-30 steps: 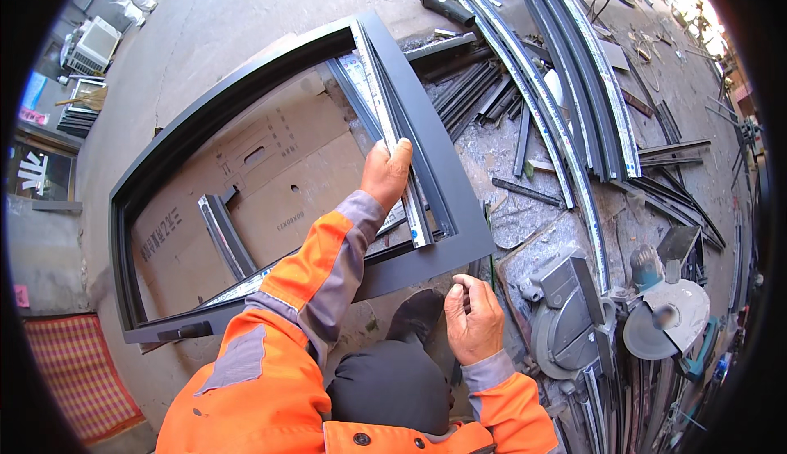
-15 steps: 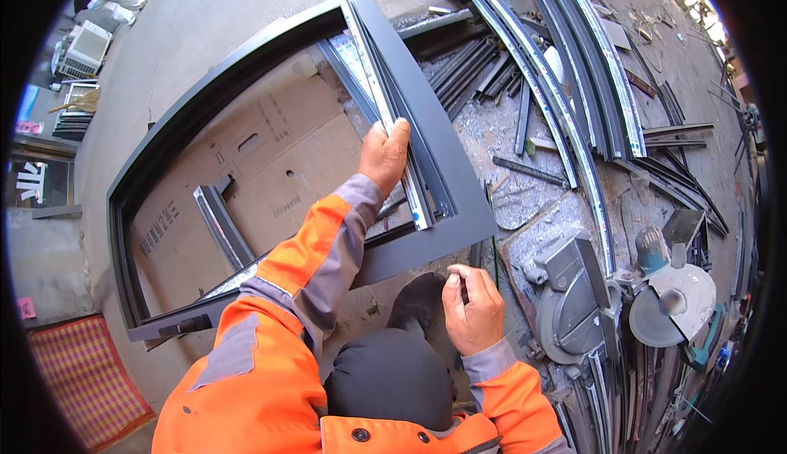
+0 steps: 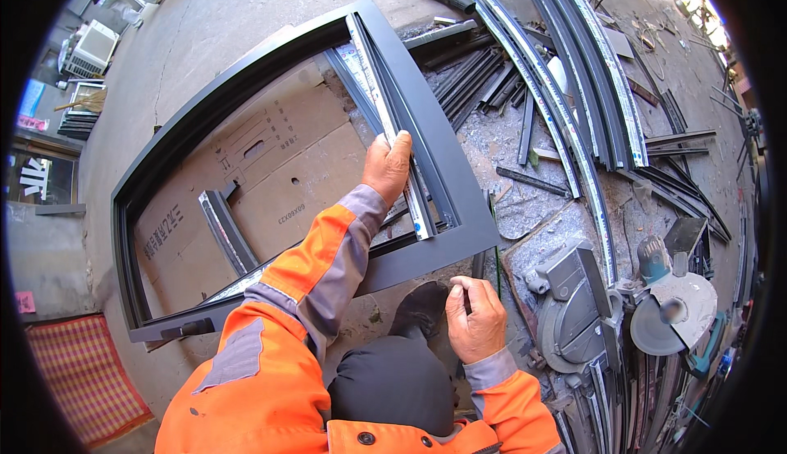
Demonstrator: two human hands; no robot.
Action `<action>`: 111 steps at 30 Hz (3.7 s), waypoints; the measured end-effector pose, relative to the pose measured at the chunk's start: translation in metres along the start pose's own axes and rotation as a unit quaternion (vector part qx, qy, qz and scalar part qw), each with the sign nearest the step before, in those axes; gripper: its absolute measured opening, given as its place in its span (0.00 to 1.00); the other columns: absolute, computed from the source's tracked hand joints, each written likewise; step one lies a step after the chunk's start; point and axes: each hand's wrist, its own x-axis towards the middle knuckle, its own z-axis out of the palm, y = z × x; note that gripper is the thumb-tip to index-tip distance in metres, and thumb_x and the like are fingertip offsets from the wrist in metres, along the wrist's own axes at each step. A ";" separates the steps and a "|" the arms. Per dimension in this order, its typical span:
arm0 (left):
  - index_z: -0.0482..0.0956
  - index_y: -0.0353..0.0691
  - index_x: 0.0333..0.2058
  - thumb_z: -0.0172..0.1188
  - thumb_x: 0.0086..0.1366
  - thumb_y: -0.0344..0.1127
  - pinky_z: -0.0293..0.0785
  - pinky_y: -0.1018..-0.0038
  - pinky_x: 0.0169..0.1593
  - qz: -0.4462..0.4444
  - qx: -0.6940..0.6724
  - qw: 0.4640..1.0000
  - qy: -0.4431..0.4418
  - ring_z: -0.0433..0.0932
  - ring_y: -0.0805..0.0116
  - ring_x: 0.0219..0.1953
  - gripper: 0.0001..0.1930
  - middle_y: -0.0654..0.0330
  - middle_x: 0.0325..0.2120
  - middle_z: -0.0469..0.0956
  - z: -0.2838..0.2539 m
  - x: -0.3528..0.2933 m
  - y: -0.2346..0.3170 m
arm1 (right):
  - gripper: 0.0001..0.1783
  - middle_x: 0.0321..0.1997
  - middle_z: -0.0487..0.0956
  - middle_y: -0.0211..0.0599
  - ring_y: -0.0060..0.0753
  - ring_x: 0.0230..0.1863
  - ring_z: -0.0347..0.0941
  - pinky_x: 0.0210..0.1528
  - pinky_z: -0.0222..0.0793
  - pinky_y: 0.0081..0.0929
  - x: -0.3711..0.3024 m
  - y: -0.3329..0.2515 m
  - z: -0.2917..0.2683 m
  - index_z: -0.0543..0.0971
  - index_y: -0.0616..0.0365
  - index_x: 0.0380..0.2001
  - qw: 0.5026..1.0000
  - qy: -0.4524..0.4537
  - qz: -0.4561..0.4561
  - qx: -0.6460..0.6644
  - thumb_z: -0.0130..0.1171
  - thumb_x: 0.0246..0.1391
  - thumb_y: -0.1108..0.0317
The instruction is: The person measures and marks metal profiles with a tape measure and marker, then cuts them to length using a miter saw. The cut pieces are placed into a window frame assembly on the floor.
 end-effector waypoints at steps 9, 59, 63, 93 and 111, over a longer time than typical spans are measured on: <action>0.79 0.40 0.39 0.54 0.81 0.51 0.72 0.77 0.36 -0.009 -0.017 0.998 -0.051 0.74 0.80 0.31 0.19 0.68 0.31 0.78 0.007 0.001 0.011 | 0.06 0.38 0.82 0.48 0.55 0.41 0.80 0.44 0.77 0.43 0.000 0.000 -0.003 0.81 0.61 0.44 1.000 0.008 0.000 0.003 0.62 0.64 0.73; 0.71 0.20 0.52 0.49 0.76 0.68 0.77 0.52 0.57 -0.027 0.220 0.971 0.090 0.83 0.32 0.52 0.43 0.29 0.46 0.82 0.046 0.012 0.040 | 0.34 0.35 0.85 0.54 0.58 0.39 0.85 0.44 0.79 0.51 0.134 -0.006 0.005 0.78 0.66 0.36 0.955 -0.081 0.061 -0.277 0.74 0.49 0.41; 0.70 0.16 0.58 0.60 0.65 0.73 0.76 0.56 0.63 -0.079 0.306 0.946 0.077 0.82 0.35 0.57 0.52 0.29 0.51 0.81 0.027 0.075 0.055 | 0.34 0.34 0.85 0.53 0.58 0.38 0.85 0.43 0.80 0.51 0.136 -0.006 0.007 0.78 0.65 0.35 0.955 -0.082 0.057 -0.281 0.74 0.48 0.41; 0.83 0.29 0.48 0.64 0.68 0.70 0.86 0.71 0.41 -0.188 0.202 0.941 -0.194 0.86 0.66 0.33 0.39 0.52 0.38 0.85 -0.007 0.028 0.073 | 0.18 0.41 0.85 0.51 0.49 0.41 0.84 0.47 0.79 0.41 0.014 0.057 -0.025 0.81 0.67 0.50 0.985 0.090 0.147 -0.009 0.65 0.65 0.62; 0.85 0.40 0.42 0.71 0.71 0.49 0.71 0.82 0.37 -0.192 0.096 0.950 -0.227 0.76 0.82 0.31 0.17 0.68 0.31 0.82 0.022 -0.077 0.064 | 0.26 0.53 0.80 0.62 0.67 0.57 0.76 0.59 0.72 0.57 -0.205 0.180 0.044 0.75 0.63 0.52 0.889 -0.191 0.365 -0.202 0.66 0.61 0.54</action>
